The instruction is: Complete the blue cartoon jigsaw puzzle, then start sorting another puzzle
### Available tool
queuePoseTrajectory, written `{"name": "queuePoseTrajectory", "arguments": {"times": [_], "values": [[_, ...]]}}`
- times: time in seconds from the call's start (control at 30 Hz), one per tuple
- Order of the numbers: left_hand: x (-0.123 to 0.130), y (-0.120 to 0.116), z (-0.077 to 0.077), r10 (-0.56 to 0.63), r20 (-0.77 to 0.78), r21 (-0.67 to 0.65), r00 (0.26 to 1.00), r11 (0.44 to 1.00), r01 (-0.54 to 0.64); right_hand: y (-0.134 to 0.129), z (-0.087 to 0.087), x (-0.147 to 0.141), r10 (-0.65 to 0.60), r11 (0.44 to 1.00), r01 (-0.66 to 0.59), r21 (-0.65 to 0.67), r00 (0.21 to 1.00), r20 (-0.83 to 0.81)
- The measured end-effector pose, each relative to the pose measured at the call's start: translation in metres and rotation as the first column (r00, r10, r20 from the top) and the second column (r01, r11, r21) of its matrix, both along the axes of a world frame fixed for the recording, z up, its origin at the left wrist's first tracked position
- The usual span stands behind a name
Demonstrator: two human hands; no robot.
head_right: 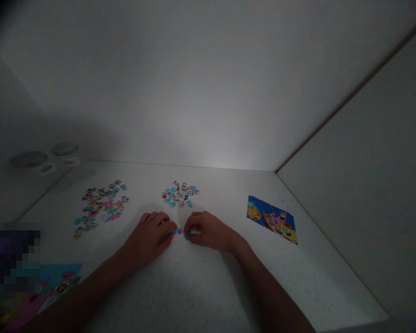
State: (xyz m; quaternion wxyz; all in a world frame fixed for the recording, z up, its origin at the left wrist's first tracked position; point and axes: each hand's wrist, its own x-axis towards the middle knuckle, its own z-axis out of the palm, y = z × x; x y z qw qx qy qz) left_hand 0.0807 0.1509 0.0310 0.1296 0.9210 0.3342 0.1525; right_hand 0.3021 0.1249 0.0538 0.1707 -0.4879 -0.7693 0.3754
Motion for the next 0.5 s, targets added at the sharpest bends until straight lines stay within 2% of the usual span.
{"name": "queuePoseTrajectory", "arguments": {"times": [0.07,0.13,0.23,0.33,0.5], "values": [[0.002,0.001,-0.001,-0.001,0.003,0.008,1.000,1.000,0.001,-0.001,-0.003,-0.003,-0.071,0.997,0.071,-0.011,0.997,0.012],[0.003,0.003,-0.003,0.014,0.009,0.017,1.000,1.000,-0.014,-0.001,-0.008,-0.008,-0.140,0.988,0.137,0.067,0.989,0.049],[0.003,0.004,-0.005,0.055,0.018,0.026,0.998,0.998,-0.055,0.001,-0.017,-0.014,-0.168,0.974,0.148,0.169,0.979,0.112],[0.002,0.006,-0.006,0.119,0.030,0.034,0.992,0.992,-0.120,0.003,-0.019,-0.012,-0.179,0.974,0.160,0.160,0.977,0.114],[-0.006,0.012,-0.003,0.201,0.048,0.044,0.978,0.978,-0.203,0.006,-0.009,0.004,-0.247,0.967,0.231,0.106,0.955,0.168]]}}
